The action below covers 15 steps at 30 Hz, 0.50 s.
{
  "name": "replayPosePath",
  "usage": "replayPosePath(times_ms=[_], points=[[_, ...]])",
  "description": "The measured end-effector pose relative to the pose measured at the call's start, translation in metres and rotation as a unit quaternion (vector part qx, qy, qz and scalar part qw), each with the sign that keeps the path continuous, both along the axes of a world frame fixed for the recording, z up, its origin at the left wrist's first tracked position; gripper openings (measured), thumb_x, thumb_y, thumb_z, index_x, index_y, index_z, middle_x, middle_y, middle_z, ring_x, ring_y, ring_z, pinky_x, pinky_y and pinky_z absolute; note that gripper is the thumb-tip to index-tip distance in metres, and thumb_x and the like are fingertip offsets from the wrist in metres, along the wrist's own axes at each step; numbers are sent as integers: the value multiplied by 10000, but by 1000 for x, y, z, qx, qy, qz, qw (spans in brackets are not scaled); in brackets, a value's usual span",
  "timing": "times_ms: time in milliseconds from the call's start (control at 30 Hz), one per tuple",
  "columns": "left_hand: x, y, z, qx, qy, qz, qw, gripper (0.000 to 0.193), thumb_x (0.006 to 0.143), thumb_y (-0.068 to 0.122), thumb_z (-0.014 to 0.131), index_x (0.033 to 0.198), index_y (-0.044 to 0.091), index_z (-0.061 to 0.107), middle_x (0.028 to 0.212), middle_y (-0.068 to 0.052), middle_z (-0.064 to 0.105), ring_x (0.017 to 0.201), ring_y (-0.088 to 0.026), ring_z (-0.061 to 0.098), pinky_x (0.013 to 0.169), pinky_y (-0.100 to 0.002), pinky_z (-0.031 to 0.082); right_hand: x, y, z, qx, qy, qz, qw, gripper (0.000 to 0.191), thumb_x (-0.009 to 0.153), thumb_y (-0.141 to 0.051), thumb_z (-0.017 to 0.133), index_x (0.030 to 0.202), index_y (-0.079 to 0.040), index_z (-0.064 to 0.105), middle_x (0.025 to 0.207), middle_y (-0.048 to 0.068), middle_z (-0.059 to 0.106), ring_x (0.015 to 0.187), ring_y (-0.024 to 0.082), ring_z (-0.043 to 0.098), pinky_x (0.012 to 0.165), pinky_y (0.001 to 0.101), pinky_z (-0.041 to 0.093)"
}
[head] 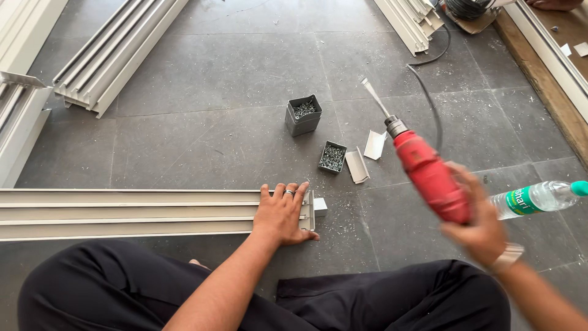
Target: The person sits on the floor and uses a red power drill to attach small metal brackets to long aluminum profiles. They repeatedly pick up brackets, align them on the profiles, and drive screws to secure them.
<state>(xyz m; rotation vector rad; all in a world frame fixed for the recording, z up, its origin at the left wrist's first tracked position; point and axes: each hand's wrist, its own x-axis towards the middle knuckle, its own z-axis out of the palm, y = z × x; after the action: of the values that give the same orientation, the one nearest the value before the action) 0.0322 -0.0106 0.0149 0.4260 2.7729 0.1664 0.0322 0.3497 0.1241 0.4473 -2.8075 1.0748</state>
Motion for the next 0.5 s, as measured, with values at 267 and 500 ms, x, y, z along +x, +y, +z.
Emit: replayPosePath(times_ms=[267, 500], points=[[-2, -3, -3, 6, -5, -1, 1000, 1270, 721, 869, 626, 1620, 102, 160, 1576, -105, 366, 1457, -298, 328, 1173, -628, 192, -13, 42, 121, -138, -381, -40, 913, 907, 794, -251, 705, 1654, -145, 439, 1022, 266, 677, 816, 346, 707, 689, 509, 607], [-5, -5, -10, -4, -21, -10, 1000, 1178, 773, 797, 639, 1616, 120, 171, 1583, -110, 354, 1469, -297, 312, 1176, -630, 198, -36, -55, 166, 119, -470, -70, 872, 798, 744, -314, 775, 1502, -254, 533, 1040, 170, 678, 718, 316, 658, 656, 480, 544]])
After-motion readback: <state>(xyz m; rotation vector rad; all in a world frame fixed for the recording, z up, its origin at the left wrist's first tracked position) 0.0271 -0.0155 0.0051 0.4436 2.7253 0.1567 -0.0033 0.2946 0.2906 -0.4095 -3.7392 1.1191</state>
